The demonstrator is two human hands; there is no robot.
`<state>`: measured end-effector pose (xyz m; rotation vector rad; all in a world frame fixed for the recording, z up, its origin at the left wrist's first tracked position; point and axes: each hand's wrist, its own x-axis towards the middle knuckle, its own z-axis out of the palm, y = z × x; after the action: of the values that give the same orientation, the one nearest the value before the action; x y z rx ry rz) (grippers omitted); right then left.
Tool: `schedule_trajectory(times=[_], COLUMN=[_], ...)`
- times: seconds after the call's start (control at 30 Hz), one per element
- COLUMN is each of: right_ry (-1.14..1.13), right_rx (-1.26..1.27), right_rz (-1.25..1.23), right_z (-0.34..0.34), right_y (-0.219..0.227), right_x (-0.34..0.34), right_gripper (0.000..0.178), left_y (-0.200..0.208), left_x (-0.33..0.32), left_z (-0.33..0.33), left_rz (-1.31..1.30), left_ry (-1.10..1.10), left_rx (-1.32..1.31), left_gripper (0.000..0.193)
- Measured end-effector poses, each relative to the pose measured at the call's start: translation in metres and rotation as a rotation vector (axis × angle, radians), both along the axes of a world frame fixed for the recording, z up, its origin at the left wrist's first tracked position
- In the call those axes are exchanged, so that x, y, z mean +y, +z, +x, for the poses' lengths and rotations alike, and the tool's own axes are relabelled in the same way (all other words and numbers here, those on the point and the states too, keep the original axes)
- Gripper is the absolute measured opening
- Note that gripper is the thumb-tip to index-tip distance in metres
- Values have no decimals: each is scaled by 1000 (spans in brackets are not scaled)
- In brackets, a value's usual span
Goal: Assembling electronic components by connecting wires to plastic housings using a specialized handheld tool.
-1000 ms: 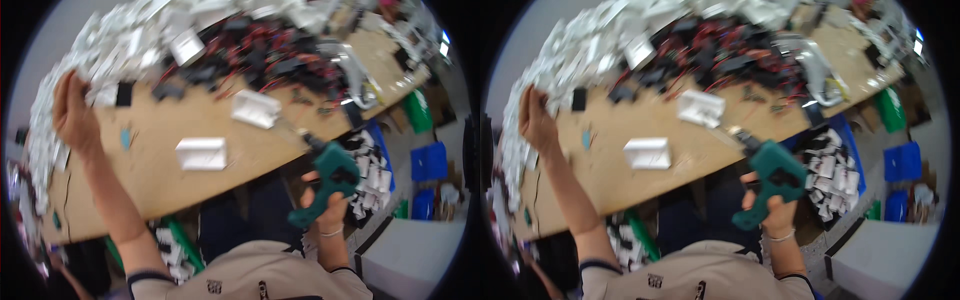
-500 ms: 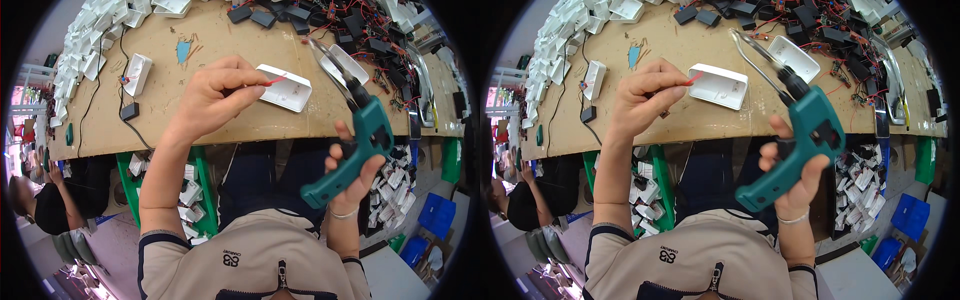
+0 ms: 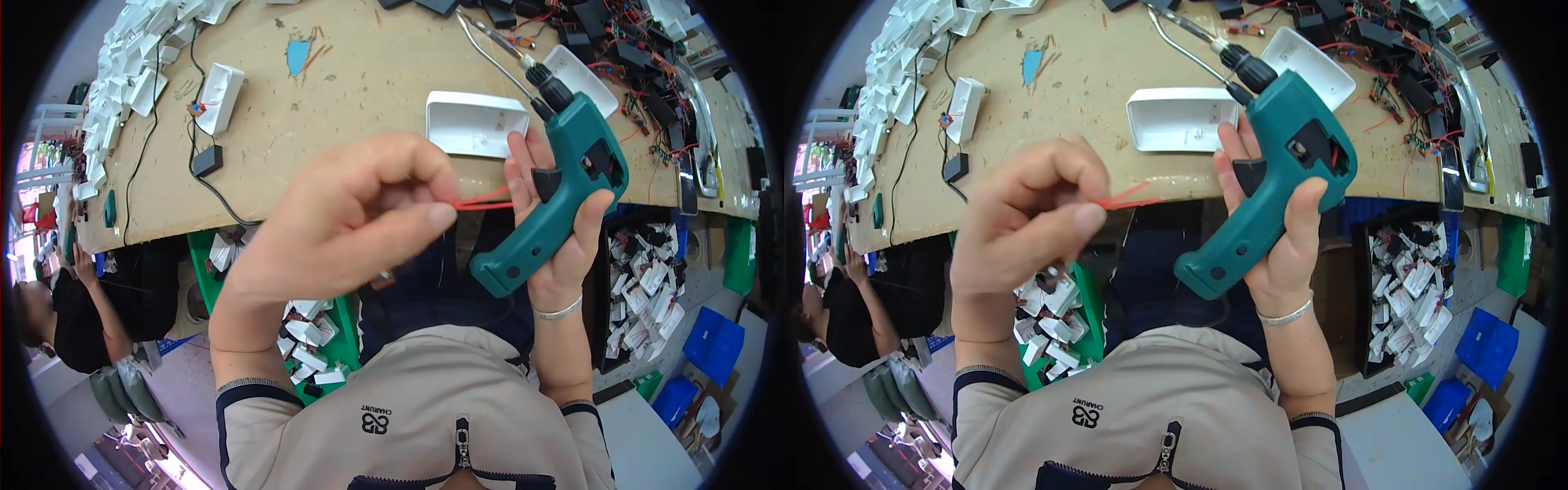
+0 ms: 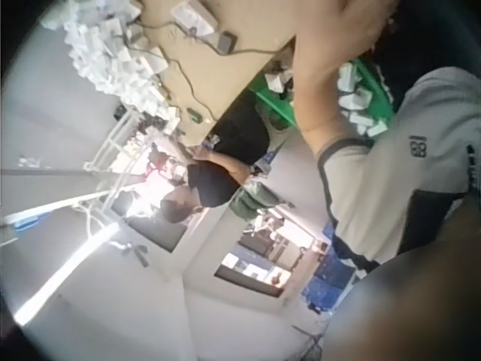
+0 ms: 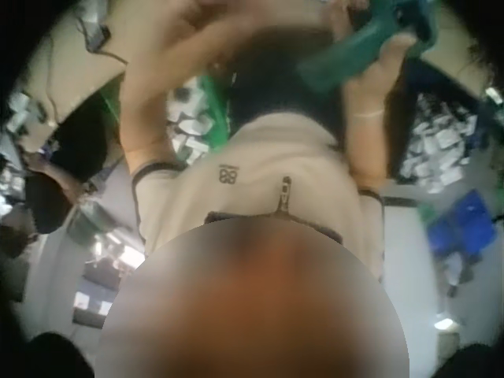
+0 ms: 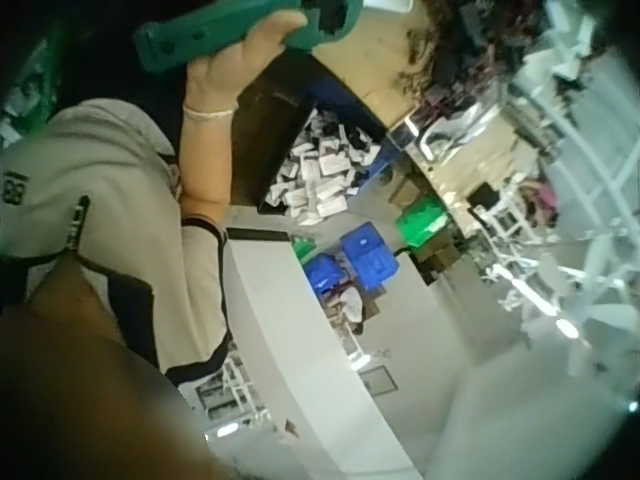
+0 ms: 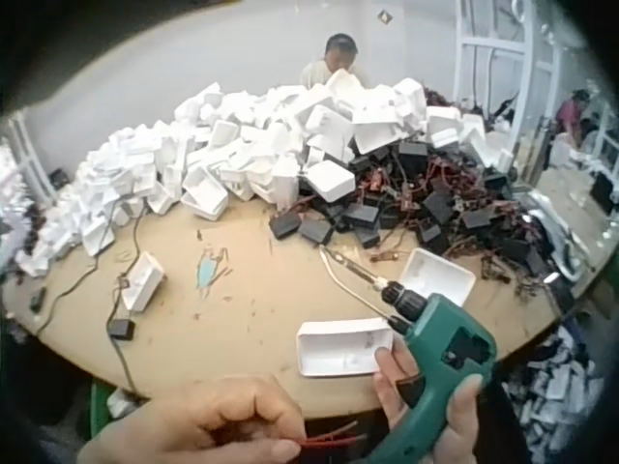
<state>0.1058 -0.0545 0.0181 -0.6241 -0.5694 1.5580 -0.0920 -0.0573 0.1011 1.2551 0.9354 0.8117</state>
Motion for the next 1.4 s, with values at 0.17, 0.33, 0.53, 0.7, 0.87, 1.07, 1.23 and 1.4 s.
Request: schedule_trajectory(times=[0.17, 0.33, 0.53, 0.7, 0.87, 1.07, 1.23, 1.4], right_ry=[11, 51, 53, 50, 69, 76, 80, 78], right_rx=[-13, 18, 25, 12, 27, 13, 16, 28], right_rz=[10, 23, 15, 10, 7, 10, 25, 22], right_z=[2, 5, 8, 11, 16, 19, 20, 19], right_y=[-5, -6, -5, -5, -6, -8, -10, -9], right_x=[3, 4, 5, 7, 8, 11, 12, 12], right_gripper=[85, 82, 82, 83, 82, 81, 80, 80], left_y=[-33, -70, -73, -69, -71, -79, -86, -82], left_x=[-4, 4, 13, 22, 16, 21, 25, 24], left_z=[25, 37, 40, 38, 47, 52, 55, 57], left_rz=[-135, 138, 451, 723, 912, 1024, 1106, 1190], left_ry=[-72, 49, 128, 203, 94, 150, 194, 250], left_rx=[10, 134, 256, 403, 455, 498, 503, 571], left_gripper=[8, 6, 5, 8, 16, 20, 20, 21])
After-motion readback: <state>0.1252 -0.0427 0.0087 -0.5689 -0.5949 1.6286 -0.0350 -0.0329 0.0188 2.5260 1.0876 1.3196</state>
